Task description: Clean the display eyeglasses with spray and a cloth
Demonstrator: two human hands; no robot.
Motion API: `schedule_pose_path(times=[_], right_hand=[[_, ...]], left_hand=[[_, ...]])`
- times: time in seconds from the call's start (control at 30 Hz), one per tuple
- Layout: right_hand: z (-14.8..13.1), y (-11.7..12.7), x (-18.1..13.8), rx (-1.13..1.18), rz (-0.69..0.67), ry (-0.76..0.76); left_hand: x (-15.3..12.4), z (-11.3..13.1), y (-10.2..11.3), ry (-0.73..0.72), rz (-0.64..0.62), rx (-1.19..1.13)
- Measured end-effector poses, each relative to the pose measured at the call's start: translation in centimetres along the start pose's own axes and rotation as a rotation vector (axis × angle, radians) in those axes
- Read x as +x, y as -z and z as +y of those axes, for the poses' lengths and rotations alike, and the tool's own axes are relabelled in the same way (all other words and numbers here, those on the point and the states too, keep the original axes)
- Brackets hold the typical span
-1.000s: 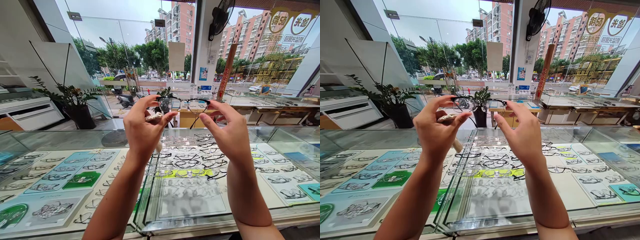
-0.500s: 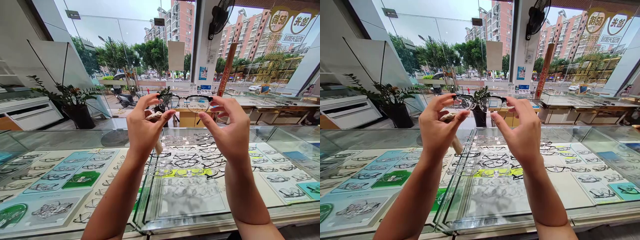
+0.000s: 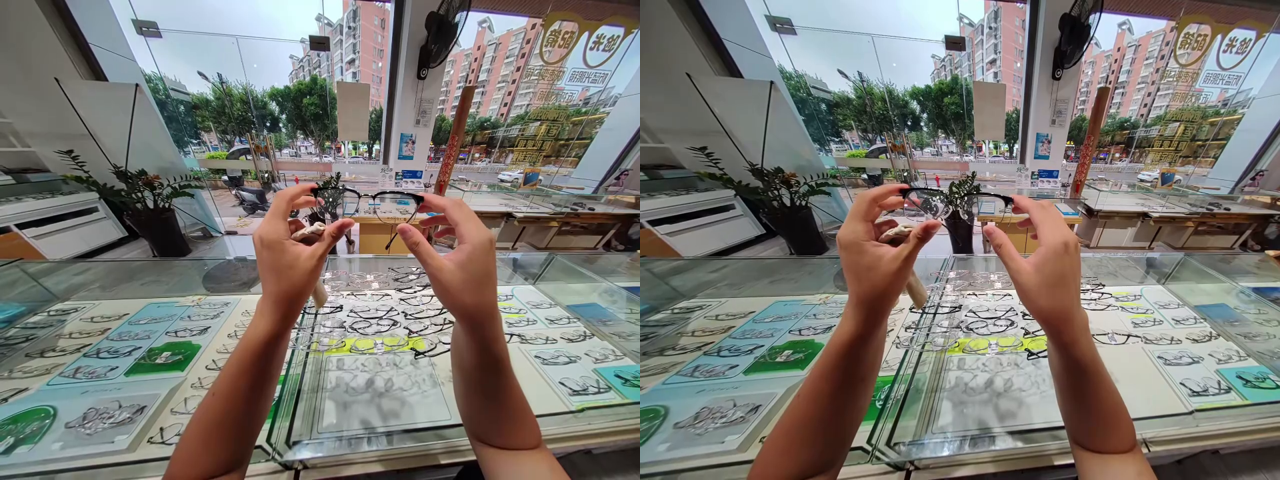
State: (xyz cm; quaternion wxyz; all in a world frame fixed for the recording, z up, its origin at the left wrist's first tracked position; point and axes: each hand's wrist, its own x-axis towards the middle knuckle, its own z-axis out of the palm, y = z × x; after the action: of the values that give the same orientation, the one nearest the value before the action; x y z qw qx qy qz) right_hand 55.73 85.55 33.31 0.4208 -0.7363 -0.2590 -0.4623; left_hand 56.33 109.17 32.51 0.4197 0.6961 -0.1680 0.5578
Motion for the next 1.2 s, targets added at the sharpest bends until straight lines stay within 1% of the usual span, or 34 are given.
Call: schedule_pose_path(times=[0.17, 0.37, 0.67, 0.83, 0.9, 1.07, 1.2], right_hand=[[-0.1, 0.0, 0.0, 0.011, -0.043, -0.034], [0.0, 0.0, 0.0, 0.019, -0.05, -0.048], [-0.2, 0.1, -0.1, -0.03, 0.013, 0.003], [-0.5, 0.1, -0.1, 0.007, 0.005, 0.002], [-0.5, 0.1, 0.0, 0.052, 0.002, -0.016], [-0.1, -0.1, 0.2, 0.137, 0.019, -0.079], [0.4, -0.5, 0.4, 0.193, 0.058, -0.1]], left_hand=[[0.0, 0.2, 0.0, -0.039, 0.029, 0.027], [-0.1, 0.3, 0.0, -0.024, 0.027, 0.051], [-0.2, -0.1, -0.4, -0.018, -0.005, -0.012], [-0.1, -0.5, -0.5, -0.004, -0.027, -0.049], [-0.1, -0.7, -0.6, -0.026, -0.008, -0.059], [-0.4, -0.7, -0.9, -0.117, 0.103, -0.047], [-0.9, -0.6, -1.1, -0.174, 0.134, -0.009]])
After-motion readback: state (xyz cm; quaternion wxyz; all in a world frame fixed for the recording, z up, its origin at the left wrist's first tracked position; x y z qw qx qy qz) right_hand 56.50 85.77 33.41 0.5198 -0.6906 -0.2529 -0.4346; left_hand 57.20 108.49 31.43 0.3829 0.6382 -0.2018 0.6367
